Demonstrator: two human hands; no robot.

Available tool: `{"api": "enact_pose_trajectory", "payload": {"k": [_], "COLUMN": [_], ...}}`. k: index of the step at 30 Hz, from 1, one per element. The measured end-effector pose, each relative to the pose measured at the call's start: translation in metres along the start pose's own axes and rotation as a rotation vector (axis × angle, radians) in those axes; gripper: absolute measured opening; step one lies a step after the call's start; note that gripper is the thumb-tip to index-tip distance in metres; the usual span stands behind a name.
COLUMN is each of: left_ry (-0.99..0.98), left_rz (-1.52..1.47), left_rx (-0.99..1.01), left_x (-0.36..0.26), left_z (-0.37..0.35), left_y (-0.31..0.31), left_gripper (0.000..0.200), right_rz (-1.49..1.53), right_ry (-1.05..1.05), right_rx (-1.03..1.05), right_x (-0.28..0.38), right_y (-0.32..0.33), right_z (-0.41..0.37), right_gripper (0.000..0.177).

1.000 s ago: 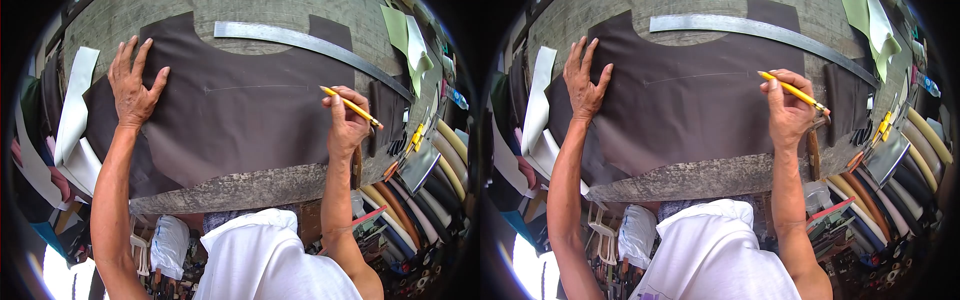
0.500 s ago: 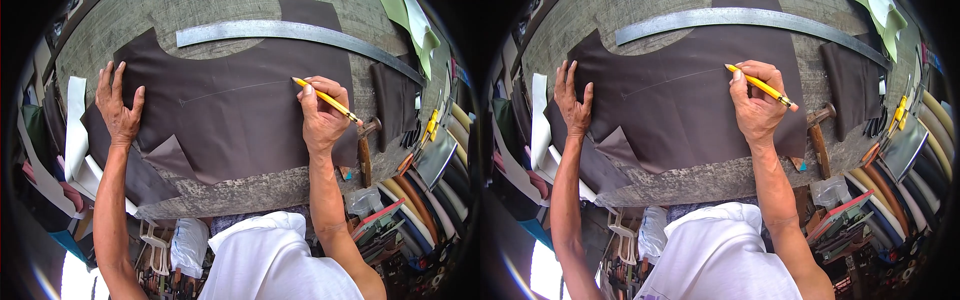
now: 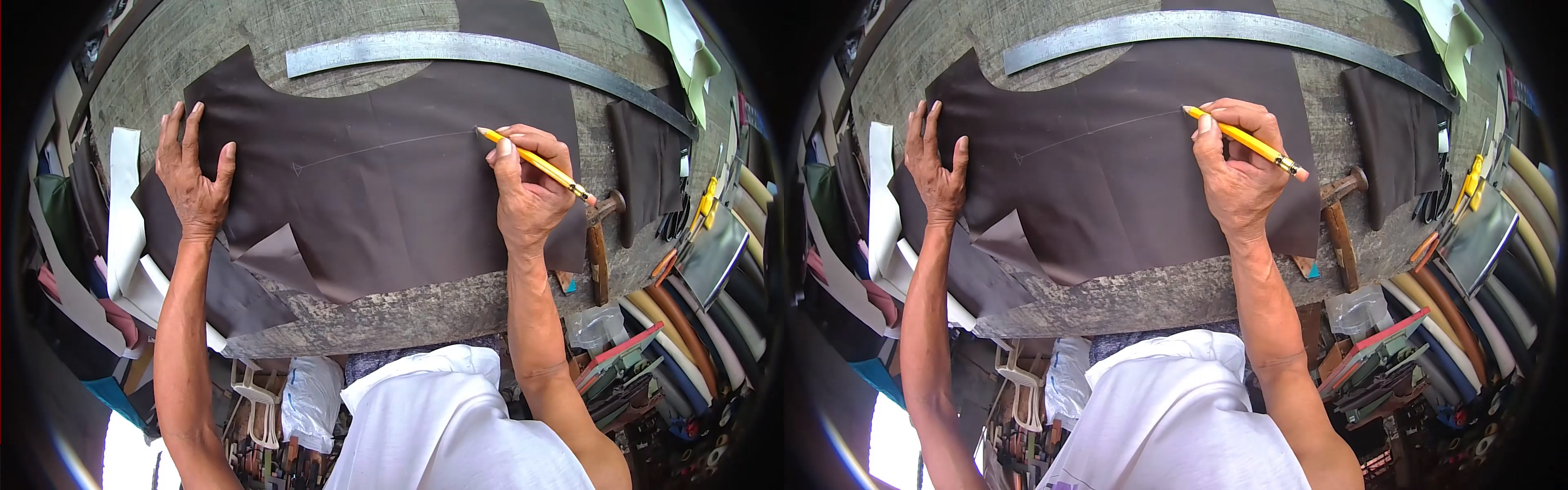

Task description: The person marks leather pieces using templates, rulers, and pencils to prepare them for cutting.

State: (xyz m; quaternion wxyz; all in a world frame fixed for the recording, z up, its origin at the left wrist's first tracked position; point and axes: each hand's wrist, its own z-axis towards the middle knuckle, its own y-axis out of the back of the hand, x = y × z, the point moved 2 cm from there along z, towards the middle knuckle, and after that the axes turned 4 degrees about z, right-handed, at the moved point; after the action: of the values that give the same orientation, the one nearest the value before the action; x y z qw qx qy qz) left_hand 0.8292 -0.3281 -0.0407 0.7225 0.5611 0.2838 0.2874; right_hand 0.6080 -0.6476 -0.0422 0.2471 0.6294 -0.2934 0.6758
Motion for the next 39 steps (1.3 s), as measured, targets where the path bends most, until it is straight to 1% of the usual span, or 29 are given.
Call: {"api": "enact_pose_trajectory", "payload": {"k": [2,5,8,11,14,17,20,21,23,24,27,31,32,36,39], "left_ry": [-0.008,-0.005,0.006,0.005,-0.003,0.004,0.010,0.014,0.024,0.022,0.019,0.003,-0.002,-0.020,-0.025], "left_rz": [0.021,0.016,-0.002,-0.006,-0.010,-0.017,-0.007,-0.006,-0.011,-0.007,0.005,0.014,0.013,0.020,0.029], "left_rx": [0.001,0.003,0.004,0.001,-0.003,-0.001,0.002,0.005,0.008,0.005,0.002,-0.016,-0.017,-0.038,-0.043], "left_x": [-0.002,-0.001,0.001,0.001,0.001,0.002,0.001,0.001,0.000,0.000,0.001,0.003,0.004,0.004,0.006], "left_z": [0.000,0.000,0.000,-0.001,0.000,-0.001,0.000,0.000,0.000,0.000,-0.001,-0.001,-0.001,-0.001,-0.002], "left_y": [0.001,0.001,0.000,0.000,0.000,-0.001,0.000,0.001,0.000,0.000,0.000,-0.001,-0.002,-0.001,-0.002], "left_gripper": [0.062,0.062,0.065,0.065,0.065,0.064,0.063,0.063,0.063,0.063,0.063,0.062,0.062,0.061,0.060], "right_rz": [-0.010,-0.107,-0.106,-0.016,-0.051,-0.128,0.058,0.169,0.300,0.270,0.039,-0.122,-0.107,-0.130,-0.074], "right_ry": [-0.004,0.047,0.057,0.047,0.060,0.081,-0.054,-0.109,-0.186,-0.191,-0.210,-0.275,-0.286,-0.240,-0.237], "right_rx": [-0.003,0.040,0.085,0.041,0.049,0.104,0.035,0.032,0.055,0.088,0.266,0.503,0.513,0.674,0.706], "right_x": [0.000,-0.001,-0.001,-0.001,-0.001,-0.001,0.006,0.005,0.008,0.013,0.030,0.027,0.029,0.020,0.012], "right_y": [-0.001,-0.002,0.000,-0.001,-0.001,0.000,0.001,0.009,0.019,0.022,0.021,0.023,0.022,0.023,0.022], "right_z": [0.000,0.000,-0.001,-0.001,0.000,-0.001,0.002,0.008,0.017,0.021,0.036,0.058,0.063,0.077,0.079], "right_gripper": [0.013,0.013,0.014,0.013,0.013,0.015,0.013,0.012,0.012,0.012,0.011,0.011,0.011,0.010,0.009]}}
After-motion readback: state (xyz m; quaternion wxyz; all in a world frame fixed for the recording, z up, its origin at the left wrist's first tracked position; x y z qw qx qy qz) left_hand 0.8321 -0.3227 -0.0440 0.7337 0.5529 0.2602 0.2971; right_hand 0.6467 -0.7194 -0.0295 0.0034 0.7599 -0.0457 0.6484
